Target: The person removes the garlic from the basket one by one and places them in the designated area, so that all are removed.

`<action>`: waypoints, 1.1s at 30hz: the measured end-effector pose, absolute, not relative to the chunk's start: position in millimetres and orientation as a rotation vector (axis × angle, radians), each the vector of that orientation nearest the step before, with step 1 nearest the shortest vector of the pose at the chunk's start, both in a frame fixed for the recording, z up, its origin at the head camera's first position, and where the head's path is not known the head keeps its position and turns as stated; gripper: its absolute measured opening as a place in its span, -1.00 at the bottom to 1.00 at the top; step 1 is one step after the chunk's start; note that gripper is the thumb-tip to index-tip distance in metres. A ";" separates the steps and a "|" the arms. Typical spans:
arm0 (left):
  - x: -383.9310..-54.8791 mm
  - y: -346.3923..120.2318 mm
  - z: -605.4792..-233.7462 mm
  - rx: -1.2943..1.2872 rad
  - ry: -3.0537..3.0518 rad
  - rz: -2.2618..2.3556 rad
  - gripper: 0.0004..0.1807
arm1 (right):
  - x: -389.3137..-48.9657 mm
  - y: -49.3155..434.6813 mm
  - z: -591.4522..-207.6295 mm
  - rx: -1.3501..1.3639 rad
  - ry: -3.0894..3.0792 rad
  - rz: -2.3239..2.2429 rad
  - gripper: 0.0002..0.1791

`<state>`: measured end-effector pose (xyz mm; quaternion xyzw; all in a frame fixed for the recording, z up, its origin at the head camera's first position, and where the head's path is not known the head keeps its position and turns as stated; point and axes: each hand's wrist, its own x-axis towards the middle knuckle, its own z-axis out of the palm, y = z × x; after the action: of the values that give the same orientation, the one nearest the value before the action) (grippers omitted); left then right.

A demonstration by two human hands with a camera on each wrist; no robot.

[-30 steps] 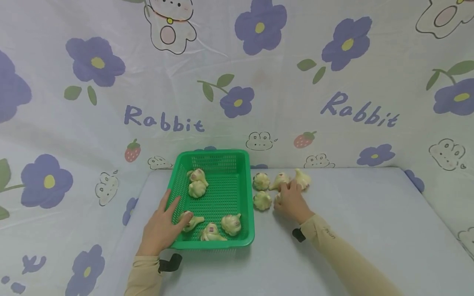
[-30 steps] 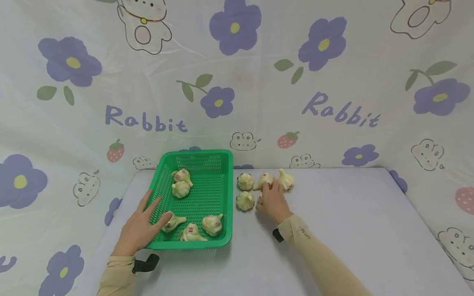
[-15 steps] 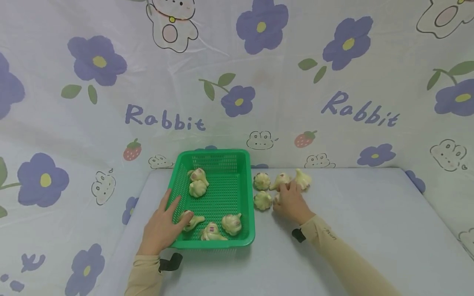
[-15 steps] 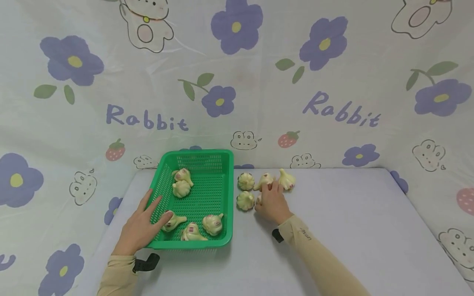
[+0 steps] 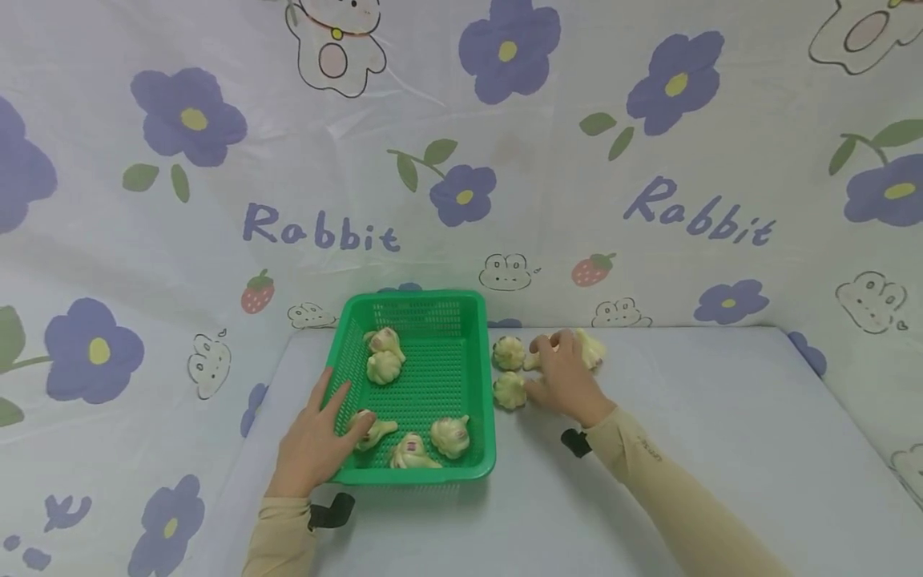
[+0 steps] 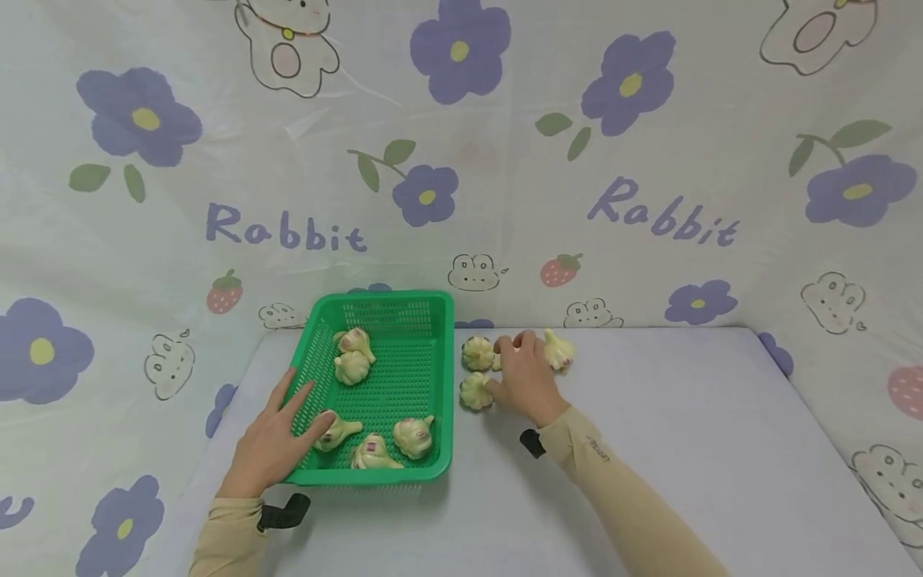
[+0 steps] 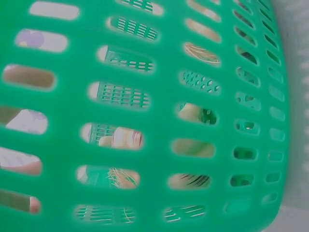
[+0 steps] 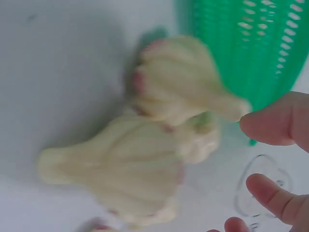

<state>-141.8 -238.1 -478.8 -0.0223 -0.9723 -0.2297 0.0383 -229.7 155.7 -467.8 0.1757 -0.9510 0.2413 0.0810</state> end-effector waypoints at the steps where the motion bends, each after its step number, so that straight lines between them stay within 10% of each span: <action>1: -141.7 -238.4 -478.5 -0.066 -2.984 -0.705 -0.04 | -229.2 152.8 -463.7 0.527 -2.853 0.729 -0.50; 33: -143.6 -240.0 -478.5 -0.070 -2.992 -0.705 -0.01 | -202.5 39.3 -403.4 1.020 -2.982 0.809 -0.50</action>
<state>-143.6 -240.0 -478.5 -0.0226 -0.9726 -0.2291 0.0336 -202.5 39.3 -403.4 0.3132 -0.9150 0.2483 -0.0559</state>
